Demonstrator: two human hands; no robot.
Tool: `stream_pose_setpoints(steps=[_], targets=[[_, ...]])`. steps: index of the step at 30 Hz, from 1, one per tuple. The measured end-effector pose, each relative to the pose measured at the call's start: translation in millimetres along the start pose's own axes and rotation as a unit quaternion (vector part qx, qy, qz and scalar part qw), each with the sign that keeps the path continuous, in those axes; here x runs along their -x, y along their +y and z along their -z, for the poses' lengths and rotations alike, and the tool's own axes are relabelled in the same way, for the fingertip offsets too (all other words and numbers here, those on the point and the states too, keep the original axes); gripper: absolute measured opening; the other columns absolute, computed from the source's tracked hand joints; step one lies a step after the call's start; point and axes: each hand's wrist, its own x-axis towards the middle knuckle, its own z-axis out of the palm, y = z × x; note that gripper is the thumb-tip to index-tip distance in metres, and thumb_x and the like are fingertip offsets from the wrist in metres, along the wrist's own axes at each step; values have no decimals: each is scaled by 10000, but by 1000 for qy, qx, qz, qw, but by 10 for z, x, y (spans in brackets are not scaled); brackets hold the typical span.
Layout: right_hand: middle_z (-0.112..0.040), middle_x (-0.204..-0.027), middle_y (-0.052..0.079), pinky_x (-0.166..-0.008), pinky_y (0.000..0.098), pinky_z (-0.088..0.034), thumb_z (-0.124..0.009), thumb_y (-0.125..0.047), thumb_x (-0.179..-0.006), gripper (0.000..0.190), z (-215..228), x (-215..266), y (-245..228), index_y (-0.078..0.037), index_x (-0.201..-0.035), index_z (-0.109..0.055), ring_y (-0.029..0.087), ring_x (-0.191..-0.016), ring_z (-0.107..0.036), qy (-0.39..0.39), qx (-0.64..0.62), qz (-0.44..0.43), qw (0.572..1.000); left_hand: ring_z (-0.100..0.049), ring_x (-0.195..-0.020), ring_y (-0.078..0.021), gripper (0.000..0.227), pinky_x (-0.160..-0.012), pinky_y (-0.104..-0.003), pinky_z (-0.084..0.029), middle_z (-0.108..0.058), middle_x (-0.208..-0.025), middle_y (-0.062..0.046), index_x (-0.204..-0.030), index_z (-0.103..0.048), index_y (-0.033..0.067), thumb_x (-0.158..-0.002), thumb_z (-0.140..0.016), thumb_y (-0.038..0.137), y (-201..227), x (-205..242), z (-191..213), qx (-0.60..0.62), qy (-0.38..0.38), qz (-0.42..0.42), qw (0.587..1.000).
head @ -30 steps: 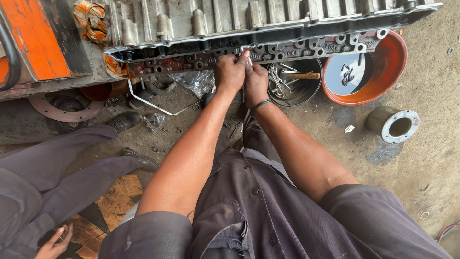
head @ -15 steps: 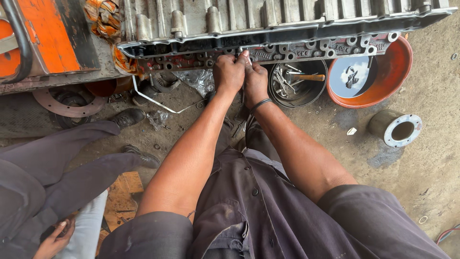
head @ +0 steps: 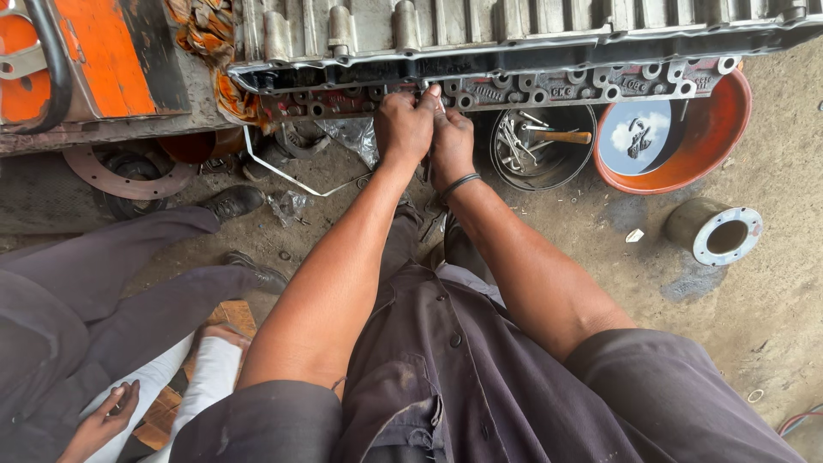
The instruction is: The person applies a white sealant from a tube onto the surface of an engine component, smoothing it with a piece of cloth.
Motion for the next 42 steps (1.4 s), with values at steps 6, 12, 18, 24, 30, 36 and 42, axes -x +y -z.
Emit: stream_pose_setpoints(steps=[6, 12, 18, 24, 30, 36, 42], targets=[[-572, -640, 28, -404, 295, -379, -540, -261, -1058, 319, -96, 25, 74, -11, -876, -618, 119, -464, -497, -7, -33, -3, 999, -632, -519, -355, 527, -512, -466, -460, -645, -592, -194, -596, -644, -11, -869, -756, 426, 29, -15, 123, -7, -35, 62, 997], [-599, -712, 30, -464, 297, -420, -556, -254, -1046, 292, -70, -34, 253, -7, -900, -613, 117, -542, -537, -3, -32, 10, 999, -631, -533, -370, 539, -534, -469, -471, -640, -593, -200, -586, -641, 0, -872, -750, 443, 5, -42, 171, -16, -36, 38, 998], [-658, -864, 27, -645, 264, -482, -524, -238, -1075, 277, 9, -3, 334, 6, -1003, -634, 99, -737, -588, -57, -55, 19, 997, -673, -607, -371, 546, -567, -469, -502, -678, -660, -197, -645, -653, 6, -886, -720, 491, -14, 11, 230, -39, -82, 58, 994], [-669, -887, 32, -658, 250, -482, -514, -247, -1084, 295, -55, 84, 287, 11, -1039, -651, 88, -746, -586, -94, -9, 29, 995, -681, -624, -362, 524, -564, -461, -505, -686, -687, -184, -714, -655, 4, -916, -696, 486, -76, 79, 295, -28, -52, 22, 998], [-669, -864, 22, -644, 247, -486, -547, -242, -1060, 285, -143, 140, 190, 18, -1026, -660, 83, -728, -587, -101, 15, -4, 995, -680, -581, -322, 491, -560, -439, -506, -674, -637, -163, -694, -661, 5, -927, -699, 436, -162, 28, 398, -1, -59, 40, 997], [-650, -839, 18, -629, 256, -465, -571, -227, -1053, 283, -207, 84, 279, 30, -984, -666, 86, -710, -557, -69, -31, 35, 997, -663, -556, -320, 492, -549, -440, -493, -662, -608, -159, -660, -655, 16, -920, -707, 429, -134, 7, 409, -5, -69, 34, 997], [-640, -828, 23, -623, 270, -466, -573, -189, -1034, 251, -212, 73, 388, 33, -951, -656, 96, -708, -560, -32, -31, 49, 998, -634, -559, -365, 520, -547, -466, -474, -638, -601, -184, -629, -634, 4, -904, -726, 435, -117, 19, 402, -27, -49, 20, 998]])
